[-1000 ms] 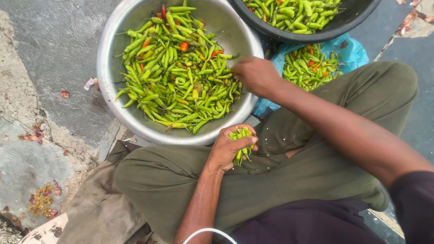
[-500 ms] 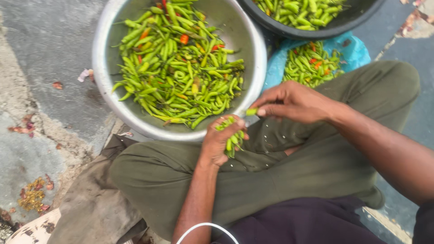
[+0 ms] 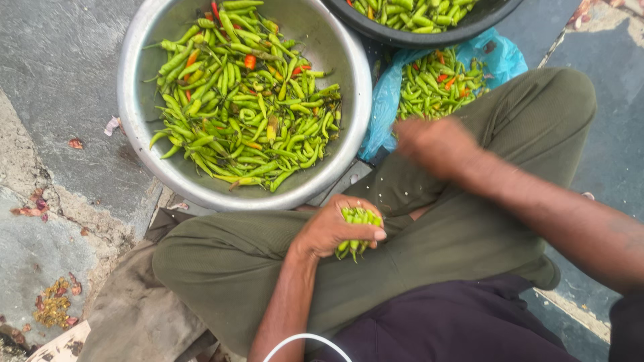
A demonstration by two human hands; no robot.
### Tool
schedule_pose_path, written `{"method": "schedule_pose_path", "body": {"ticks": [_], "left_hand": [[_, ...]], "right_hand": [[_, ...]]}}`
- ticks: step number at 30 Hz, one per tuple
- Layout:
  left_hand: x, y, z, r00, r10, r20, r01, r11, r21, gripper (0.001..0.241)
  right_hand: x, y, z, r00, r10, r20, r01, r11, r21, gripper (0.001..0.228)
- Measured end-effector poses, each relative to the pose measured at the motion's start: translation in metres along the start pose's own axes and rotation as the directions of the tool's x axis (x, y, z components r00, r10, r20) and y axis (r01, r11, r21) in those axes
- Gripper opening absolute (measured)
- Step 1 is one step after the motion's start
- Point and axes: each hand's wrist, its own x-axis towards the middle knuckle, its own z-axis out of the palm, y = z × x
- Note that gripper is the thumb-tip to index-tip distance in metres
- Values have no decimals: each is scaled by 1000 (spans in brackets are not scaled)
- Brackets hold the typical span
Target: The person removes the stems from green chilies by hand, picking them from a metal bowl and placing the de-stemmed chilies into their lap and a bucket.
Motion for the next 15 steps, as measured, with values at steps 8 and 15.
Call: {"method": "schedule_pose_path", "body": {"ticks": [8, 15], "left_hand": [[13, 5, -4, 974, 167, -153, -177, 983, -48, 25], [12, -3, -10, 952, 179, -247, -209, 973, -102, 19]], "right_hand": [[38, 39, -11, 975, 96, -199, -71, 989, 129, 38], [202, -32, 52, 996, 92, 23, -94, 984, 152, 26]]}}
